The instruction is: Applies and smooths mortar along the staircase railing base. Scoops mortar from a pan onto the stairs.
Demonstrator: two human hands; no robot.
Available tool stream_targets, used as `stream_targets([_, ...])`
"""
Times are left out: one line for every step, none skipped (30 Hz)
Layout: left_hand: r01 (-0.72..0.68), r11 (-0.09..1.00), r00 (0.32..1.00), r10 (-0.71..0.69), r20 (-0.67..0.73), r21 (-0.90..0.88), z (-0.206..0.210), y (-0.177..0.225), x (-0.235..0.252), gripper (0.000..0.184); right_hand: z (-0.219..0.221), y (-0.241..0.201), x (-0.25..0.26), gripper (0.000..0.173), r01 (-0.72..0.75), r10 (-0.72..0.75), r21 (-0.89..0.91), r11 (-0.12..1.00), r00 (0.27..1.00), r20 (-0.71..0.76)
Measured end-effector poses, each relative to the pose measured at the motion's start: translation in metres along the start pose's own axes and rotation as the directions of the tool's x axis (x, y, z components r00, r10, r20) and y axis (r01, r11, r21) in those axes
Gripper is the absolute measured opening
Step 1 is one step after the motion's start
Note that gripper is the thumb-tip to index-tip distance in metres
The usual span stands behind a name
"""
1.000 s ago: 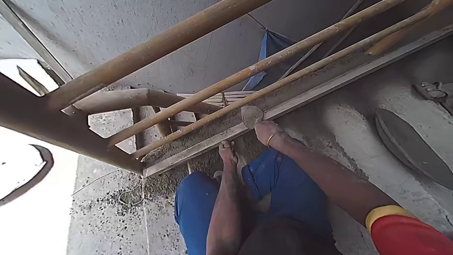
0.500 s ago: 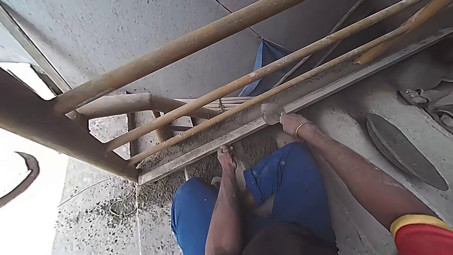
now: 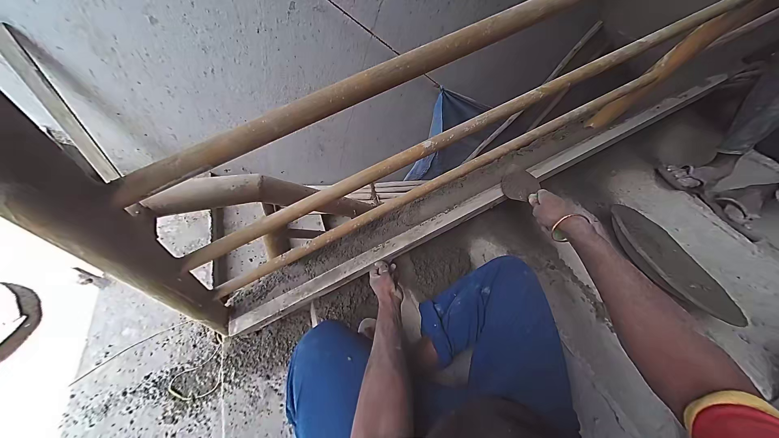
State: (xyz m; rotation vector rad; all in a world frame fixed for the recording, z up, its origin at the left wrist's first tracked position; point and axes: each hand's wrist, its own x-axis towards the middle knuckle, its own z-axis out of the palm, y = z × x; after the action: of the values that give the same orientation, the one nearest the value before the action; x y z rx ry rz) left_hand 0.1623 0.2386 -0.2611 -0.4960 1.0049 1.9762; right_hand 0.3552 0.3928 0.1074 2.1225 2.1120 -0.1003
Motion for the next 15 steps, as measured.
stream_targets([0.003,1.0,1.0,-0.003,0.003,-0.005,0.001,0.0,-0.001,0.024,0.007,-0.008,-0.009,0.031,-0.014,0.01,0.081,0.997,0.999,0.051])
stream_targets([0.001,1.0,1.0,-0.001,0.0,-0.007,0.001,-0.001,-0.001,0.024,0.017,-0.018,-0.019,0.031,-0.012,-0.002,0.127,0.992,0.994,0.107])
stream_targets([0.003,1.0,1.0,-0.003,0.002,-0.011,-0.001,-0.003,-0.001,0.025,0.032,-0.029,-0.029,0.031,0.018,-0.035,0.11,0.994,0.989,0.146])
stream_targets([0.005,1.0,1.0,-0.005,-0.001,-0.012,-0.001,-0.003,0.0,0.026,0.046,-0.045,-0.04,0.031,0.064,-0.073,0.053,0.997,0.98,0.183])
stream_targets([0.003,1.0,1.0,-0.003,-0.007,-0.012,0.0,-0.004,0.001,0.026,0.06,-0.063,-0.052,0.032,0.115,-0.11,-0.008,0.993,0.969,0.222])
stream_targets([0.001,1.0,1.0,-0.001,-0.01,-0.011,0.0,-0.004,0.002,0.026,0.074,-0.081,-0.065,0.034,0.163,-0.145,-0.049,0.985,0.955,0.257])
stream_targets([0.001,1.0,1.0,-0.001,-0.011,-0.009,0.0,-0.004,0.002,0.026,0.087,-0.099,-0.077,0.033,0.203,-0.175,-0.068,0.977,0.941,0.289])
stream_targets([0.004,1.0,1.0,-0.004,-0.012,-0.006,-0.001,-0.004,0.002,0.026,0.099,-0.115,-0.088,0.032,0.232,-0.198,-0.07,0.97,0.925,0.323])
stream_targets([0.009,1.0,1.0,-0.009,-0.01,-0.006,-0.001,-0.004,0.001,0.026,0.109,-0.131,-0.097,0.032,0.259,-0.219,-0.065,0.964,0.908,0.358])
stream_targets([0.012,1.0,1.0,-0.012,-0.01,-0.004,-0.001,-0.004,0.002,0.027,0.118,-0.145,-0.105,0.033,0.285,-0.237,-0.07,0.956,0.889,0.391])
stream_targets([0.013,1.0,1.0,-0.013,-0.01,-0.002,-0.001,-0.003,0.002,0.028,0.128,-0.157,-0.112,0.034,0.31,-0.252,-0.076,0.948,0.874,0.416])
stream_targets([0.013,1.0,1.0,-0.013,-0.003,0.0,-0.002,-0.002,0.002,0.028,0.137,-0.168,-0.121,0.034,0.334,-0.266,-0.088,0.939,0.863,0.43])
stream_targets([0.002,1.0,1.0,-0.002,0.005,0.003,-0.002,-0.002,0.002,0.027,0.146,-0.177,-0.129,0.038,0.36,-0.28,-0.104,0.927,0.851,0.445])
stream_targets([-0.021,1.0,1.0,0.021,0.013,0.006,-0.003,-0.003,0.003,0.024,0.154,-0.186,-0.139,0.043,0.395,-0.299,-0.122,0.911,0.834,0.465])
stream_targets([-0.046,0.999,0.999,0.046,0.022,0.003,-0.003,-0.006,0.003,0.021,0.162,-0.192,-0.148,0.046,0.436,-0.322,-0.135,0.89,0.809,0.492])
